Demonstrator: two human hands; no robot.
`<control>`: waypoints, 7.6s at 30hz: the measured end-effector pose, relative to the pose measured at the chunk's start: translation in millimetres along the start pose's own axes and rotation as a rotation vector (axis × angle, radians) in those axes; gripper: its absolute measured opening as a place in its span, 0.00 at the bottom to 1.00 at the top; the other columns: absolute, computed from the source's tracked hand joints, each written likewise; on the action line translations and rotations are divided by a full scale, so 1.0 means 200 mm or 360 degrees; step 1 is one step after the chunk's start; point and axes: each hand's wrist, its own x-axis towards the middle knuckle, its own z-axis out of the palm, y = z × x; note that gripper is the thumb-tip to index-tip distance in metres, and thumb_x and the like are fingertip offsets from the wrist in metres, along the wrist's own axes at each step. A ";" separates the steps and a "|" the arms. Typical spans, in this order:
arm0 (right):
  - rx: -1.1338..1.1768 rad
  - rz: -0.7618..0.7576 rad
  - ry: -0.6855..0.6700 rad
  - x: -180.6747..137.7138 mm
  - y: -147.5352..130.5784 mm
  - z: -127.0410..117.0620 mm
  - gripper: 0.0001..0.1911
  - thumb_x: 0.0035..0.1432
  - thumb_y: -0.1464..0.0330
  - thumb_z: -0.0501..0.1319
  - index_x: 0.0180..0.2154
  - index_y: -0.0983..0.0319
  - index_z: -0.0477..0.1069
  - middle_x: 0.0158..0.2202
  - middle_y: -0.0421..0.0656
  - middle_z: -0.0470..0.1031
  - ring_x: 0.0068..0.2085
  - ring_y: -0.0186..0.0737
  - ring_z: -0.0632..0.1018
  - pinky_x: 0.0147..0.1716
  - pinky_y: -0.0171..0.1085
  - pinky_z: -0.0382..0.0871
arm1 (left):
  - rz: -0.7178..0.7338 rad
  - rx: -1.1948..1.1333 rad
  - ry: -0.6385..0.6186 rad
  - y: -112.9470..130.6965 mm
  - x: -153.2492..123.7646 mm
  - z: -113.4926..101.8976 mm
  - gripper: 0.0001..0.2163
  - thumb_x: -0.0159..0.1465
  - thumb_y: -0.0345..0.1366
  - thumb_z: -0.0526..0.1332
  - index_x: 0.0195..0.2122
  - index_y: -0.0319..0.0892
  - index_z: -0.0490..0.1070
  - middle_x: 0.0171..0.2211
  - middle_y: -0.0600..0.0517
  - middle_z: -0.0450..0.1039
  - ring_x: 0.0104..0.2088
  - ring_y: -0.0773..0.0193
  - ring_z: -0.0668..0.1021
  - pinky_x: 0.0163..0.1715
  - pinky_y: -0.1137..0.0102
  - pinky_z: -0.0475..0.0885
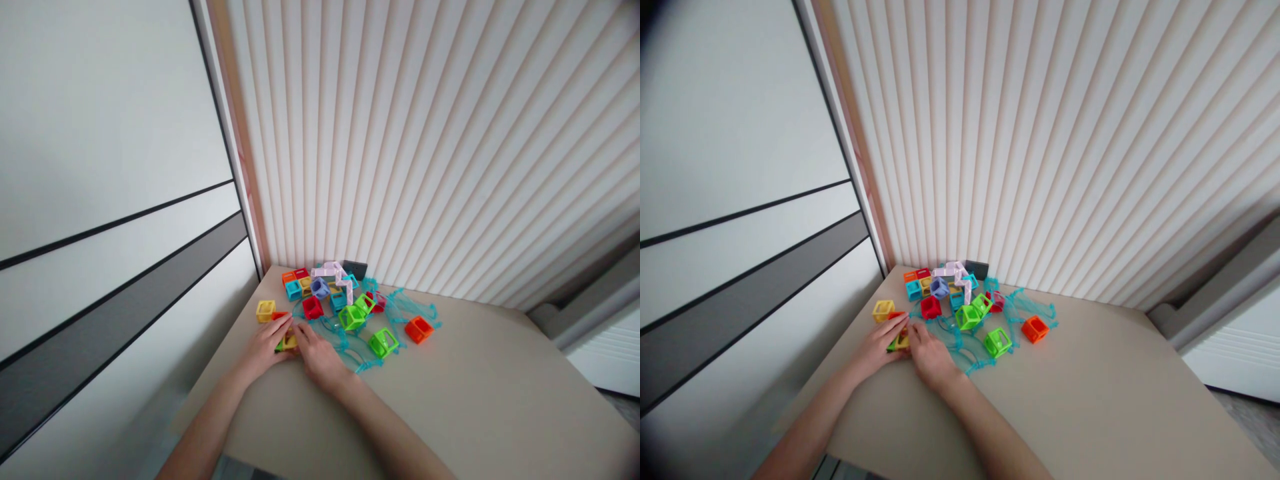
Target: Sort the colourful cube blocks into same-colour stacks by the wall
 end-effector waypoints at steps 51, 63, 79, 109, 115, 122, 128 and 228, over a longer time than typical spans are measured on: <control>-0.0201 -0.0005 0.0727 -0.61 0.21 -0.29 0.19 0.68 0.73 0.53 0.58 0.58 0.69 0.53 0.51 0.76 0.55 0.47 0.76 0.54 0.50 0.72 | -0.0371 -0.1129 0.0325 0.65 0.12 -0.19 0.15 0.64 0.41 0.63 0.52 0.47 0.70 0.52 0.44 0.74 0.51 0.54 0.79 0.48 0.62 0.78; -0.0572 0.0397 0.0822 -0.75 0.52 -0.28 0.18 0.65 0.61 0.62 0.53 0.60 0.74 0.52 0.53 0.77 0.55 0.56 0.76 0.53 0.53 0.74 | -0.0690 -0.2057 0.0238 0.83 0.47 0.03 0.16 0.60 0.36 0.63 0.49 0.43 0.73 0.47 0.48 0.79 0.45 0.59 0.80 0.44 0.68 0.75; -0.0215 0.0439 0.0945 -0.76 0.52 -0.25 0.17 0.62 0.68 0.62 0.53 0.61 0.72 0.50 0.51 0.78 0.51 0.51 0.78 0.53 0.51 0.74 | -0.0052 -0.1319 0.0471 0.77 0.32 0.21 0.27 0.58 0.21 0.59 0.59 0.47 0.65 0.53 0.45 0.76 0.54 0.56 0.78 0.55 0.58 0.74; 0.0031 0.0636 0.0822 -0.74 0.50 -0.26 0.15 0.68 0.68 0.51 0.54 0.58 0.66 0.50 0.49 0.75 0.46 0.45 0.80 0.43 0.42 0.79 | -0.0453 -0.1616 0.0311 0.84 0.29 0.20 0.13 0.63 0.32 0.61 0.47 0.45 0.61 0.47 0.47 0.75 0.33 0.65 0.81 0.30 0.71 0.77; 0.0063 0.0704 0.0865 -0.74 0.51 -0.25 0.14 0.69 0.67 0.50 0.52 0.58 0.67 0.47 0.48 0.77 0.45 0.45 0.81 0.42 0.40 0.77 | -0.0535 -0.1703 0.0106 0.87 0.29 0.21 0.19 0.62 0.34 0.63 0.51 0.46 0.58 0.46 0.48 0.74 0.29 0.68 0.79 0.28 0.71 0.77; 0.0495 0.0789 0.0951 -0.73 0.52 -0.25 0.15 0.71 0.61 0.50 0.52 0.59 0.67 0.40 0.44 0.79 0.40 0.43 0.80 0.40 0.37 0.74 | -0.0362 -0.1486 0.0080 0.87 0.30 0.21 0.22 0.62 0.38 0.65 0.53 0.44 0.58 0.44 0.48 0.72 0.36 0.63 0.78 0.34 0.67 0.76; 0.0770 0.0983 0.1306 -0.74 0.59 -0.22 0.17 0.68 0.55 0.52 0.42 0.61 0.71 0.33 0.42 0.77 0.33 0.40 0.76 0.34 0.35 0.72 | -0.0226 -0.1424 0.0077 0.86 0.29 0.21 0.20 0.64 0.39 0.64 0.54 0.45 0.59 0.44 0.48 0.72 0.40 0.60 0.78 0.37 0.65 0.76; 0.0690 0.0398 0.1389 -1.22 0.27 -0.44 0.58 0.54 0.59 0.73 0.73 0.49 0.36 0.62 0.51 0.70 0.60 0.55 0.75 0.58 0.47 0.71 | 0.0883 -0.0333 0.0225 1.37 0.63 -0.03 0.20 0.68 0.57 0.54 0.53 0.51 0.69 0.40 0.50 0.83 0.38 0.58 0.86 0.39 0.75 0.80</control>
